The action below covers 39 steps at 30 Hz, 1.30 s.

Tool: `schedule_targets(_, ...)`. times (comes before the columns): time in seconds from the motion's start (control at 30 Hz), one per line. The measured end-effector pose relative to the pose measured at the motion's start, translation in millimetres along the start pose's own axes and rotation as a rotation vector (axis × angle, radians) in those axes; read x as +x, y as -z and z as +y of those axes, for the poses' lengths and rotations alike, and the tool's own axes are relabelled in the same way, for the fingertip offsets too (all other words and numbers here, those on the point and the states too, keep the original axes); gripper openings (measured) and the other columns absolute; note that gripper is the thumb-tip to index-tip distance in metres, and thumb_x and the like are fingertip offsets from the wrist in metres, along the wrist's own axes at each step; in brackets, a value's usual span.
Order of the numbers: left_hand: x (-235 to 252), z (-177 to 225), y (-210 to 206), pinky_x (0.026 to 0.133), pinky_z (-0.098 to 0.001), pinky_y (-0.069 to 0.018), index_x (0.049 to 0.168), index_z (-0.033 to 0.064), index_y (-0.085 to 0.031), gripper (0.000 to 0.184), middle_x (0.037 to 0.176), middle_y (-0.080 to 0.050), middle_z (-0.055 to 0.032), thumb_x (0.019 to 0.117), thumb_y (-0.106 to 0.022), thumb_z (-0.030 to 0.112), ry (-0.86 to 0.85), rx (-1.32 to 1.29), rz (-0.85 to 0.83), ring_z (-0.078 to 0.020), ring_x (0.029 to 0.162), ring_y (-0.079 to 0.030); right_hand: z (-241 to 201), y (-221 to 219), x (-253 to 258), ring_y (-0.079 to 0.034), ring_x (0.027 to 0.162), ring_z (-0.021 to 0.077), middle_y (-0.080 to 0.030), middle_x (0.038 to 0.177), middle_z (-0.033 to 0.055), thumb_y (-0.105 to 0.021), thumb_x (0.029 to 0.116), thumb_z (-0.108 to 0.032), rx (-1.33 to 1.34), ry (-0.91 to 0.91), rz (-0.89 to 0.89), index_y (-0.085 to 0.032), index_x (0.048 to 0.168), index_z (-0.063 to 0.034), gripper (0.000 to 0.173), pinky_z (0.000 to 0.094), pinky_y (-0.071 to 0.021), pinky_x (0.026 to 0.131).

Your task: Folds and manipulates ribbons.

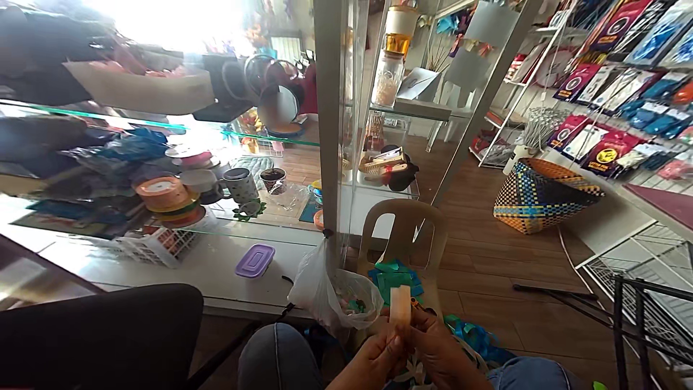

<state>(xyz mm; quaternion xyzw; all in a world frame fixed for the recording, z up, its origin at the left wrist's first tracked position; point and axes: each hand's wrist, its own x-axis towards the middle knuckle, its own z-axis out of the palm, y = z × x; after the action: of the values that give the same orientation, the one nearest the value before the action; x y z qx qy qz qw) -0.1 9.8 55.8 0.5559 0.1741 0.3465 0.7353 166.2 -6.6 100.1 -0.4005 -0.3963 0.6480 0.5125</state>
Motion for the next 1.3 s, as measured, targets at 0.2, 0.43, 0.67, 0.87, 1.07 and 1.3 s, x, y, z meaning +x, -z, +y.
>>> schedule_targets(0.2,2.0,0.4,0.9,0.054,-0.0128,-0.0381,0.111,0.0205,-0.057,0.031,0.075,-0.053,0.0135,0.1071,-0.044,0.048,-0.049,0.002,0.009,0.0051,0.06,-0.045,-6.8,-8.6,-4.1,-0.072,0.091,0.0095,-0.076,0.103,0.0064,-0.075,0.0884,-0.003,-0.17,0.133,0.162,-0.074,0.106,0.0011,0.018,0.0248,-0.0594,0.084)
schedule_targets(0.43,-0.8,2.2,-2.5,0.053,-0.0124,-0.0381,0.111,0.0194,-0.058,0.037,0.074,-0.056,0.0134,0.1095,-0.034,0.048,-0.024,-0.047,0.074,0.006,0.059,-0.045,-16.5,-6.0,-10.5,-0.068,0.077,0.0074,-0.072,0.087,0.0039,-0.068,0.0941,-0.003,-0.072,0.037,0.141,-0.067,0.104,-0.0007,0.01,0.0228,-0.0573,0.074)
schedule_targets(0.67,-2.2,1.1,0.4,0.053,-0.0126,-0.0387,0.1,0.0174,-0.06,0.054,0.072,-0.056,0.0112,0.1066,-0.025,0.058,0.01,-0.093,0.026,0.0047,0.058,-0.046,-19.5,-8.6,-11.2,-0.071,0.077,0.0104,-0.074,0.085,0.0066,-0.067,0.0948,0.0,-0.089,0.025,0.178,-0.071,0.1,0.0024,0.006,0.0259,-0.0601,0.078)
schedule_targets(0.87,-3.2,-1.1,1.5,0.054,-0.013,-0.041,0.102,0.0166,-0.062,0.056,0.074,-0.058,0.0085,0.1059,-0.026,0.06,-0.01,-0.16,0.027,0.0032,0.059,-0.049,-18.4,-11.3,-11.0,-0.071,0.078,0.0105,-0.074,0.09,0.0071,-0.065,0.0966,-0.001,-0.088,0.036,0.177,-0.069,0.107,0.0025,0.012,0.0257,-0.0599,0.078)
schedule_targets(1.07,-2.2,1.1,-0.5,0.053,-0.0131,-0.0399,0.1,0.0171,-0.06,0.056,0.072,-0.056,0.0099,0.107,-0.021,0.057,-0.009,-0.121,0.062,0.0037,0.058,-0.047,-18.8,-16.1,-12.3,-0.07,0.09,0.0129,-0.068,0.112,0.0092,-0.066,0.0951,-0.004,-0.1,0.043,0.201,-0.049,0.135,0.0003,0.043,0.0259,-0.0596,0.08)
schedule_targets(1.3,-1.4,-1.2,-1.9,0.055,-0.0134,-0.0412,0.126,0.013,-0.058,0.053,0.076,-0.056,0.0118,0.1094,-0.026,0.051,-0.093,0.038,0.147,0.0046,0.061,-0.047,4.3,-17.2,-10.3,-0.067,0.083,0.0095,-0.065,0.112,0.0069,-0.071,0.0892,-0.009,-0.155,0.301,0.385,-0.049,0.127,-0.0016,0.044,0.0228,-0.0573,0.069)
